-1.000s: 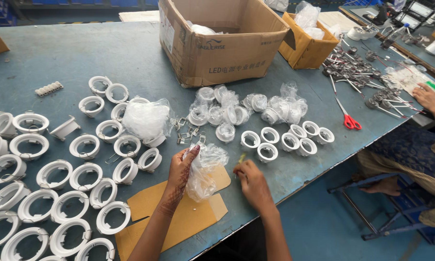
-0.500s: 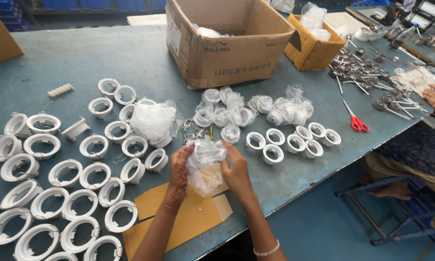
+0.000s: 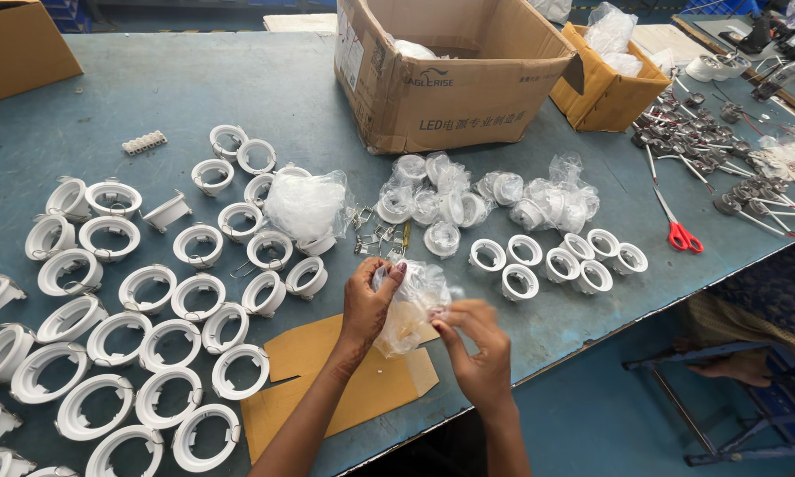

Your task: The person wraps white circular LED light fixtures individually in clear plastic bags. They pick up each fixture, place it into a bag, and set the wrapped item on the table. The person repeats this process for multiple units.

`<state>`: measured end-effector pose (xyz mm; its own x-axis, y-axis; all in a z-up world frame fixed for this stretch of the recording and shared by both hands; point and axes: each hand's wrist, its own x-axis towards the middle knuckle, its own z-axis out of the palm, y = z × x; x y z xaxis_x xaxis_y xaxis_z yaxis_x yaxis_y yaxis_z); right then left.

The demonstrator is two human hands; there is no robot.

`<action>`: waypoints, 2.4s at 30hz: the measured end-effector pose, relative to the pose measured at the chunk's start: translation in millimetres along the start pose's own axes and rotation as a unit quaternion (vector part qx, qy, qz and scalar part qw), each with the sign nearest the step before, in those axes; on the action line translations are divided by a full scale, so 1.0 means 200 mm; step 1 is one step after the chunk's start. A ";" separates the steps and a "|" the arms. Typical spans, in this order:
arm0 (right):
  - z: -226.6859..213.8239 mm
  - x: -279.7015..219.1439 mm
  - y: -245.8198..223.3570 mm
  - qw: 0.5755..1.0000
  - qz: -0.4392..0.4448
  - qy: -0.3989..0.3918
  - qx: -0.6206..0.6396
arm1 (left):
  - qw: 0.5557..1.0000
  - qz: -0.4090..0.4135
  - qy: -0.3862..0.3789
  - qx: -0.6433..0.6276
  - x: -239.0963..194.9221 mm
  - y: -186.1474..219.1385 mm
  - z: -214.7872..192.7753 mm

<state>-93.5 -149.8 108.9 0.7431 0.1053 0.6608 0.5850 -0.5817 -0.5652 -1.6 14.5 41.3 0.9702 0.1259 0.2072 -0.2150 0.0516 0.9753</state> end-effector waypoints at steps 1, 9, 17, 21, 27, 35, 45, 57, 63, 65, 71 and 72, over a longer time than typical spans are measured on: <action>0.00 -0.01 0.01 0.992 0.082 -0.058 0.078 | 1.000 0.004 0.002 0.003 0.00 0.00 0.00; 0.10 -0.08 0.25 0.853 0.412 -0.165 0.275 | 0.995 -0.008 -0.099 -0.017 -0.04 -0.01 0.04; 0.02 -0.16 0.44 0.881 0.339 -0.118 0.307 | 0.991 0.034 -0.123 -0.037 -0.02 -0.16 0.08; -0.22 -0.21 0.61 0.883 0.365 -0.031 0.295 | 0.998 0.021 -0.014 -0.054 0.04 -0.20 0.02; -0.58 -0.28 1.07 0.866 0.478 0.096 0.115 | 0.989 -0.037 -0.060 -0.128 0.07 -0.12 -0.04; -0.52 -0.11 1.14 0.912 0.363 0.176 -0.081 | 0.958 -0.166 -0.111 -0.205 0.06 -0.08 -0.04; 0.34 0.26 0.85 0.984 0.015 -0.019 -0.179 | 0.945 -0.176 -0.087 -0.261 0.08 -0.29 -0.04; 0.26 0.02 0.47 0.933 0.290 -0.089 0.196 | 0.931 -0.206 -0.142 -0.266 0.04 -0.14 -0.01; 0.17 -0.08 0.48 0.807 0.336 -0.008 0.485 | 0.960 -0.134 -0.184 -0.165 0.06 -0.18 -0.03; 0.15 -0.10 0.50 0.748 0.346 0.028 0.566 | 0.954 -0.130 -0.190 -0.195 0.06 -0.20 -0.01; 0.07 -0.10 0.51 0.613 0.305 0.086 0.724 | 0.923 -0.192 -0.167 -0.288 0.07 -0.21 -0.02; 0.05 -0.10 0.51 0.619 0.327 0.097 0.708 | 0.921 -0.202 -0.169 -0.289 0.07 -0.21 -0.03</action>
<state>-46.1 -203.1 33.5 0.9986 0.0419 0.0322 -0.0191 0.8548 -0.5185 20.5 20.5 3.3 0.9428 -0.3286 -0.0558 0.2412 0.5570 0.7947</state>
